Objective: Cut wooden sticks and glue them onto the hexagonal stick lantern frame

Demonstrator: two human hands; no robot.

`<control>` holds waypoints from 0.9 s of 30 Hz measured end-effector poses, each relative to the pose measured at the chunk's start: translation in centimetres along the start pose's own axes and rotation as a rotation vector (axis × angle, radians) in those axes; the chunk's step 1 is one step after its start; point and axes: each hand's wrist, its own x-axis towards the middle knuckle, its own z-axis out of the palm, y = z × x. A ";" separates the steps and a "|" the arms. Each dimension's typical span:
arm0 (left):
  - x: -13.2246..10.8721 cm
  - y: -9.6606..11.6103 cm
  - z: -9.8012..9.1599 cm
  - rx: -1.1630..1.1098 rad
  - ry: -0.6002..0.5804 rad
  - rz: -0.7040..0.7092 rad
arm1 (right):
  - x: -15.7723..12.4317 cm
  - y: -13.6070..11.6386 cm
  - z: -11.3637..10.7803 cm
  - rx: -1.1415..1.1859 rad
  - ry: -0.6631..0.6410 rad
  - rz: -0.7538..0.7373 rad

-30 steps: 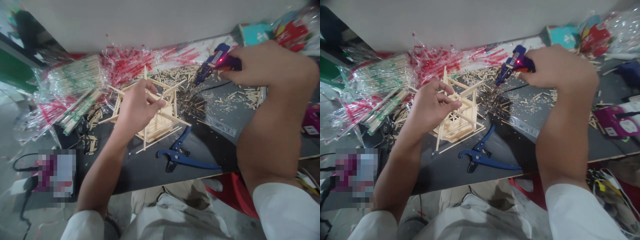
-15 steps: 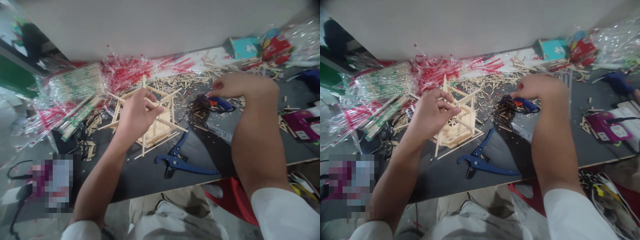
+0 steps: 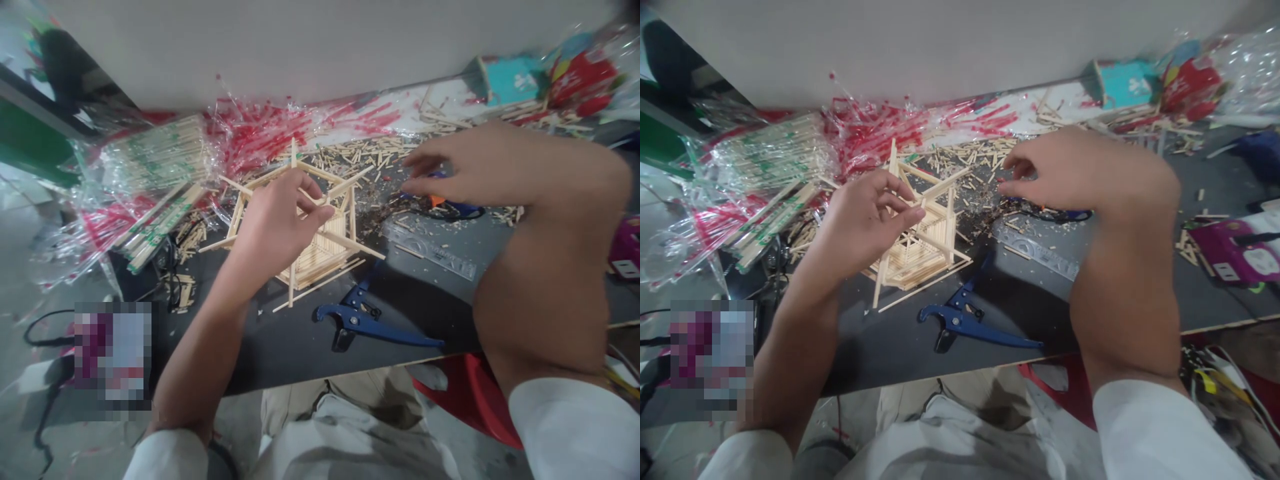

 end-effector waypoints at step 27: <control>0.3 -0.4 -1.4 0.104 -0.136 0.124 | -1.2 -9.9 1.2 0.361 0.121 -0.147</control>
